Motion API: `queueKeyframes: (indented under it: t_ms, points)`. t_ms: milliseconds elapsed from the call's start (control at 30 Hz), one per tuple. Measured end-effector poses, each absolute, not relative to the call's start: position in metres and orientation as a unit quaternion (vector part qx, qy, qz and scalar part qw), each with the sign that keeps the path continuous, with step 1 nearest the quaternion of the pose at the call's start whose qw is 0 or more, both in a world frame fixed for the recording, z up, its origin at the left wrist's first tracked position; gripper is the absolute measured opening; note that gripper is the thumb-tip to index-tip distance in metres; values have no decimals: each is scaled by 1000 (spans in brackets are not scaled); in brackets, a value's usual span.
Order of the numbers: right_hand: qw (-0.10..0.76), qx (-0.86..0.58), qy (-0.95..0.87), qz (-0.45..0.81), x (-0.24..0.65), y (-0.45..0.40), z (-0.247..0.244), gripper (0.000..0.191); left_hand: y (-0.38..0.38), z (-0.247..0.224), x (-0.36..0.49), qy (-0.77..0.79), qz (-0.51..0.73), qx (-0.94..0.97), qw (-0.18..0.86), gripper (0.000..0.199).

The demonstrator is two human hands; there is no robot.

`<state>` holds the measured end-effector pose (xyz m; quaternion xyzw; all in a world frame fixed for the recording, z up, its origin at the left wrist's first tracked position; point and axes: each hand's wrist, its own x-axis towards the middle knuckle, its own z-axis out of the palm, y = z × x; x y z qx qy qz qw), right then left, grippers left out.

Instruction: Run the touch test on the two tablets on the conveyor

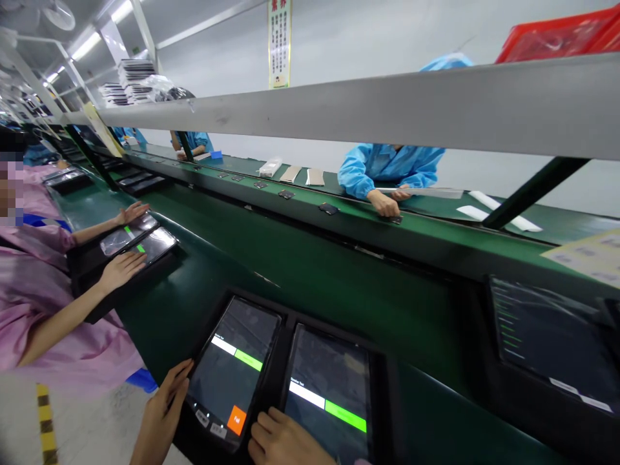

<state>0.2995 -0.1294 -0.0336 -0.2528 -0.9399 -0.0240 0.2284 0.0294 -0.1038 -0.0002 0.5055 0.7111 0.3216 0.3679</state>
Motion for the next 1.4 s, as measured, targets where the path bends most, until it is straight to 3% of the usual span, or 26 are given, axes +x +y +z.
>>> queueKeyframes:
  t_ms: [500, 900, 1000, 1133, 1267, 1400]
  points:
    - [227, -252, -941, -12, 298, -129, -35, 26, -103, 3, 24, 713, 312, 496, 385, 72]
    - [206, -249, -946, -7, 297, -131, -43, 27, -105, -7, 20, 712, 305, 513, 371, 66]
    - [235, -259, -936, 25, 303, -128, -27, 25, -104, -9, 19, 712, 299, 531, 347, 61]
    - [303, -345, -873, 165, 344, -118, 33, 11, -101, -12, 17, 716, 287, 565, 294, 54]
    - [314, -424, -839, 134, 383, -127, 75, 22, -97, -10, 11, 712, 287, 576, 280, 52]
    - [293, -396, -868, 65, 370, -155, 50, 27, -95, -4, 11, 686, 318, 581, 301, 51]
